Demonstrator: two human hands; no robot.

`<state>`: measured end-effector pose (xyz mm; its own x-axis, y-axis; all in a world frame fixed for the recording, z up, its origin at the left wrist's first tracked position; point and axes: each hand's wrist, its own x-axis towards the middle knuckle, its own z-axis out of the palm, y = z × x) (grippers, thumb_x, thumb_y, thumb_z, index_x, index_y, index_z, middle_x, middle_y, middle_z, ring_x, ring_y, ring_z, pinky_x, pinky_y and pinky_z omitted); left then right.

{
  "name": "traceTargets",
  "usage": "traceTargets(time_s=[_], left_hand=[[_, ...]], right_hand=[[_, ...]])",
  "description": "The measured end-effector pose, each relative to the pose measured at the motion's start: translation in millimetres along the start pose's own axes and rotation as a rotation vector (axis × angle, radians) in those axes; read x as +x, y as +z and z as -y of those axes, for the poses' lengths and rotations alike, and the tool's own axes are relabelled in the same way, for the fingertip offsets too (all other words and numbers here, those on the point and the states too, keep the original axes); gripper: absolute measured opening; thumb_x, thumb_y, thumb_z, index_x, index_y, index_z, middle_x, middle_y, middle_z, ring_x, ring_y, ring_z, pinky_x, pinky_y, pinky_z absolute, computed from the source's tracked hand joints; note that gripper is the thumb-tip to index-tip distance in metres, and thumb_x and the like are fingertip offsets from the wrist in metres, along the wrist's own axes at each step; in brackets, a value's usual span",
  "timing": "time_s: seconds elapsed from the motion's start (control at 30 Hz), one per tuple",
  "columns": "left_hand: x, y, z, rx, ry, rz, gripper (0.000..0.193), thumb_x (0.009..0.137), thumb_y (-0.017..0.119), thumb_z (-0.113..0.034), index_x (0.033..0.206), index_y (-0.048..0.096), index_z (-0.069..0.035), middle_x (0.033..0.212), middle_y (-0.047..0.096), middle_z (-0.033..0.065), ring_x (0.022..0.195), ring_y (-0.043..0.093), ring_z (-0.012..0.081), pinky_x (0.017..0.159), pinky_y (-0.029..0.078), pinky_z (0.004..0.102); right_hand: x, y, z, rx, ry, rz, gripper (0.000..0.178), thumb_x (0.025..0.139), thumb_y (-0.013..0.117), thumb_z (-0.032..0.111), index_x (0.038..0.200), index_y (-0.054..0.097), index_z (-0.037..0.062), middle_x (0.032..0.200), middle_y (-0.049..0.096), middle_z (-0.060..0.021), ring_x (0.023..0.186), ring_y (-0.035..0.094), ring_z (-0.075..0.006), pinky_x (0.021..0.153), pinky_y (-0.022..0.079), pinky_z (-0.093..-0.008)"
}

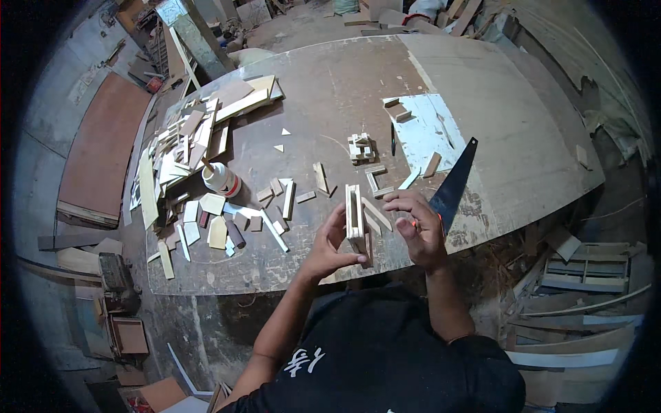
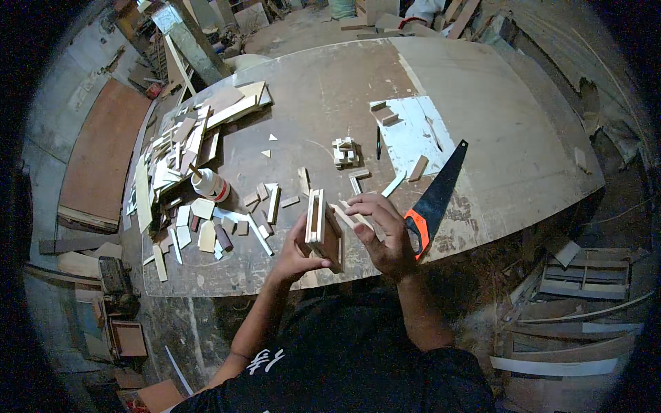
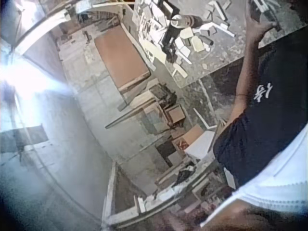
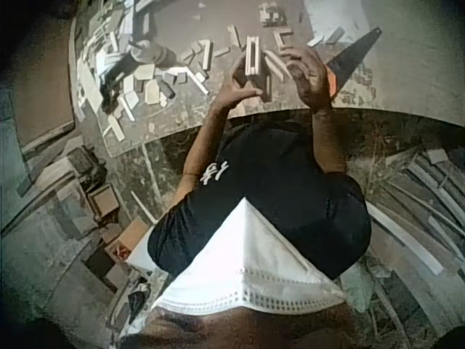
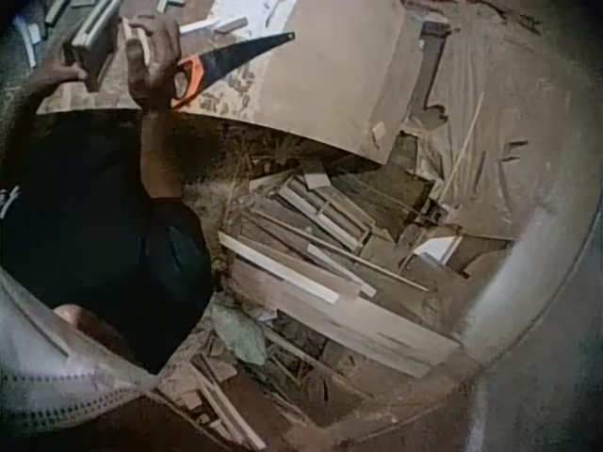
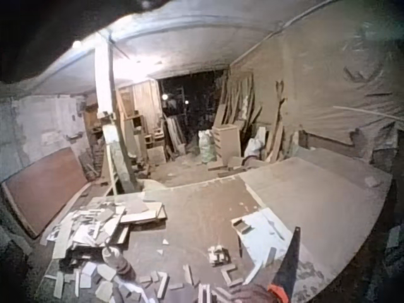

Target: The person assembles small wooden frames by hand, picking up pieces, applying glue with a brush, and joining them into rectangular shapes. They repeatedly test fit and adjust the pieces on a cluttered workbench, then place the assembled frames aside.

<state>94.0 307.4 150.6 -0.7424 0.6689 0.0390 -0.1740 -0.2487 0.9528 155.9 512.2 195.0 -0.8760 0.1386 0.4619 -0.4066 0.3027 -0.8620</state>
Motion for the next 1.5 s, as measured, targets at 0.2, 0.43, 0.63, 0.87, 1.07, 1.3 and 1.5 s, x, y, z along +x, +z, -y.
traceTargets(time_s=[0.2, 0.43, 0.63, 0.87, 1.07, 1.3, 1.5], left_hand=[[2.1, -5.8, 3.4, 0.084, 0.046, 0.045, 0.117, 0.058, 0.091, -0.011, 0.15, 0.02, 0.001, 0.146, 0.039, 0.0142, 0.134, 0.04, 0.0247, 0.112, 0.033, 0.0424], [1.6, -11.1, 13.3, 0.26, 0.113, 0.051, 0.116, 0.062, 0.091, -0.018, 0.151, 0.019, -0.001, 0.153, 0.029, 0.017, 0.142, 0.028, 0.0278, 0.117, 0.025, 0.0434], [-1.3, -10.5, 10.9, 0.55, 0.177, 0.026, 0.112, 0.063, 0.09, -0.026, 0.151, 0.024, -0.006, 0.153, 0.031, 0.0167, 0.142, 0.028, 0.0294, 0.116, 0.025, 0.0429], [-4.2, -4.9, 2.5, 0.64, 0.242, 0.014, 0.11, 0.063, 0.089, -0.026, 0.15, 0.025, -0.004, 0.152, 0.032, 0.0167, 0.141, 0.031, 0.0325, 0.114, 0.027, 0.0418], [-4.1, -5.2, 1.2, 0.722, 0.335, 0.018, 0.108, 0.064, 0.087, -0.019, 0.15, 0.024, -0.004, 0.15, 0.034, 0.0168, 0.139, 0.032, 0.0338, 0.113, 0.028, 0.0426], [-6.9, -5.0, -3.1, 0.763, 0.342, 0.028, 0.109, 0.064, 0.085, -0.016, 0.152, 0.022, -0.007, 0.151, 0.033, 0.0169, 0.139, 0.031, 0.035, 0.113, 0.028, 0.0441], [-8.1, -3.0, -1.0, 0.752, 0.321, 0.02, 0.109, 0.064, 0.084, -0.015, 0.152, 0.021, -0.005, 0.15, 0.033, 0.0172, 0.138, 0.032, 0.0354, 0.113, 0.029, 0.0443]], right_hand=[[2.9, 3.4, 1.3, 0.029, 0.034, 0.058, 0.038, 0.094, 0.057, 0.037, 0.107, 0.063, 0.0019, 0.113, 0.06, -0.0167, 0.111, 0.056, -0.0299, 0.098, 0.042, -0.0398], [3.4, 6.5, -2.0, 0.024, 0.022, 0.068, 0.034, 0.094, 0.057, 0.032, 0.109, 0.063, 0.002, 0.114, 0.061, -0.0163, 0.114, 0.057, -0.031, 0.099, 0.042, -0.0396], [2.7, 8.9, -4.0, 0.009, 0.08, 0.067, 0.035, 0.094, 0.057, 0.032, 0.111, 0.062, 0.0011, 0.114, 0.061, -0.0157, 0.111, 0.058, -0.0298, 0.095, 0.044, -0.038], [-2.0, 12.3, -5.3, 0.043, 0.114, 0.062, 0.037, 0.095, 0.056, 0.034, 0.112, 0.061, 0.002, 0.114, 0.061, -0.0144, 0.108, 0.058, -0.027, 0.091, 0.045, -0.0364], [-5.5, 12.6, -5.2, 0.061, 0.1, 0.054, 0.034, 0.094, 0.058, 0.032, 0.111, 0.062, 0.0019, 0.112, 0.062, -0.0136, 0.106, 0.058, -0.0254, 0.091, 0.046, -0.0356], [-13.6, 16.1, -7.3, 0.132, 0.03, -0.069, 0.014, 0.085, 0.065, 0.01, 0.095, 0.058, 0.0026, 0.102, 0.062, -0.013, 0.1, 0.059, -0.0215, 0.09, 0.046, -0.0337], [-22.8, 17.7, -10.5, 0.306, 0.119, -0.125, 0.014, 0.084, 0.064, 0.005, 0.09, 0.052, 0.0042, 0.101, 0.06, -0.0109, 0.098, 0.058, -0.0177, 0.092, 0.045, -0.0336]])
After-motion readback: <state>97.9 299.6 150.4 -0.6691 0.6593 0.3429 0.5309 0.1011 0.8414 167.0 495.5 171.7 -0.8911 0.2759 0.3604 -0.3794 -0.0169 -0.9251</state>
